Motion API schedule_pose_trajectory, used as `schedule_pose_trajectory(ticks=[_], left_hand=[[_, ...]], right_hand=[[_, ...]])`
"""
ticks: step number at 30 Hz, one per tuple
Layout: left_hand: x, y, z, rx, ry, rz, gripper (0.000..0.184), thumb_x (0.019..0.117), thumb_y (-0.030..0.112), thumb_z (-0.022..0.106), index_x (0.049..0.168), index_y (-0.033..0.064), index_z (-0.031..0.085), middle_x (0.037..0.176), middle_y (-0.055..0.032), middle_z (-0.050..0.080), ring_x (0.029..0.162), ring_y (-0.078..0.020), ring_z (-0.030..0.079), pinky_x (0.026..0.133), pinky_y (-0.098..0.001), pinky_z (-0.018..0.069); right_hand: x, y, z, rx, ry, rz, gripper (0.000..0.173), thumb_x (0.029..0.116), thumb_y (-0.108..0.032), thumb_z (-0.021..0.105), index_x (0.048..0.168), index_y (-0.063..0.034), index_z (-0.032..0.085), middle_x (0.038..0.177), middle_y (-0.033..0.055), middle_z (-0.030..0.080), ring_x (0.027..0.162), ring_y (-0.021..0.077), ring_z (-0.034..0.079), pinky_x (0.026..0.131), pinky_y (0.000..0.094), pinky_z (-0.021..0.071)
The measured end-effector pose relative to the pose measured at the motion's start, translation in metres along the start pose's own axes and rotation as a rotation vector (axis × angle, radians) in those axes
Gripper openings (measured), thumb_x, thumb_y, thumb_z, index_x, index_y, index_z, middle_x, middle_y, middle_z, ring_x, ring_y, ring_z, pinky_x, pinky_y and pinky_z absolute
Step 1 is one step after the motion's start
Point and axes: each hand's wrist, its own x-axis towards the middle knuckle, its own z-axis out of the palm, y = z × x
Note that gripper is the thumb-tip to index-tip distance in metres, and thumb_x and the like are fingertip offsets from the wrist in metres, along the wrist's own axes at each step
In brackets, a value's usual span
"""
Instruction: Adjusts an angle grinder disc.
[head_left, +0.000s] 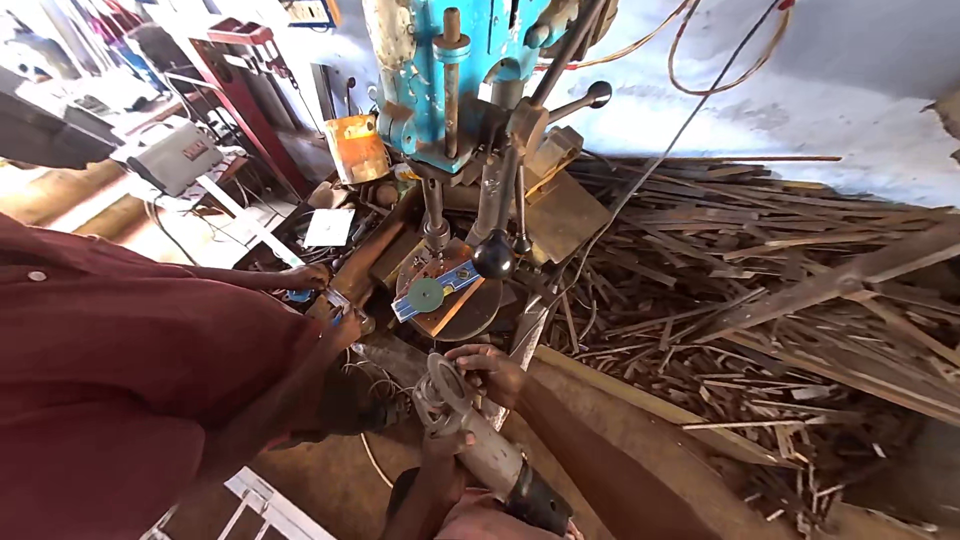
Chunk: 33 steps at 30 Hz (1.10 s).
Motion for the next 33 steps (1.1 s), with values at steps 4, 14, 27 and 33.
schedule_pose_trajectory(ticks=[4, 14, 27, 33], left_hand=[[0.006, 0.006, 0.009, 0.007, -0.001, -0.013, 0.063, 0.0548, 0.012, 0.094, 0.108, -0.0035, 0.063, 0.093, -0.0166, 0.074, 0.086, -0.0248, 0.075, 0.079, -0.0450, 0.0635], [0.009, 0.003, 0.014, 0.035, 0.053, -0.059, 0.064, 0.0565, 0.008, 0.090, 0.111, -0.0032, 0.059, 0.091, -0.0154, 0.073, 0.082, -0.0233, 0.074, 0.076, -0.0438, 0.0639], [0.002, 0.008, -0.008, -0.007, 0.022, 0.020, 0.067, 0.0560, 0.016, 0.096, 0.110, -0.0035, 0.062, 0.095, -0.0187, 0.074, 0.086, -0.0277, 0.075, 0.079, -0.0470, 0.0635], [0.001, 0.013, -0.010, -0.002, 0.040, 0.022, 0.065, 0.0577, 0.015, 0.093, 0.111, -0.0038, 0.060, 0.095, -0.0180, 0.073, 0.087, -0.0266, 0.074, 0.080, -0.0462, 0.0631]], right_hand=[[-0.002, -0.002, 0.011, -0.048, 0.046, -0.056, 0.014, 0.0944, -0.015, 0.064, 0.106, -0.0081, 0.069, 0.087, -0.0003, 0.072, 0.073, 0.0066, 0.066, 0.067, 0.0250, 0.0569], [-0.012, 0.006, -0.035, 0.220, 0.003, -0.045, 0.030, 0.0789, -0.015, 0.081, 0.108, -0.0100, 0.075, 0.082, 0.0025, 0.072, 0.059, 0.0067, 0.062, 0.054, 0.0232, 0.0534], [0.086, 0.024, -0.130, 0.158, 0.969, -0.155, 0.019, 0.1017, -0.013, 0.063, 0.118, -0.0032, 0.064, 0.085, 0.0060, 0.055, 0.057, 0.0105, 0.041, 0.050, 0.0265, 0.0371], [0.093, 0.027, -0.123, -0.032, 1.040, -0.049, 0.026, 0.1012, -0.015, 0.065, 0.124, -0.0031, 0.062, 0.082, 0.0067, 0.054, 0.054, 0.0107, 0.042, 0.049, 0.0265, 0.0396]])
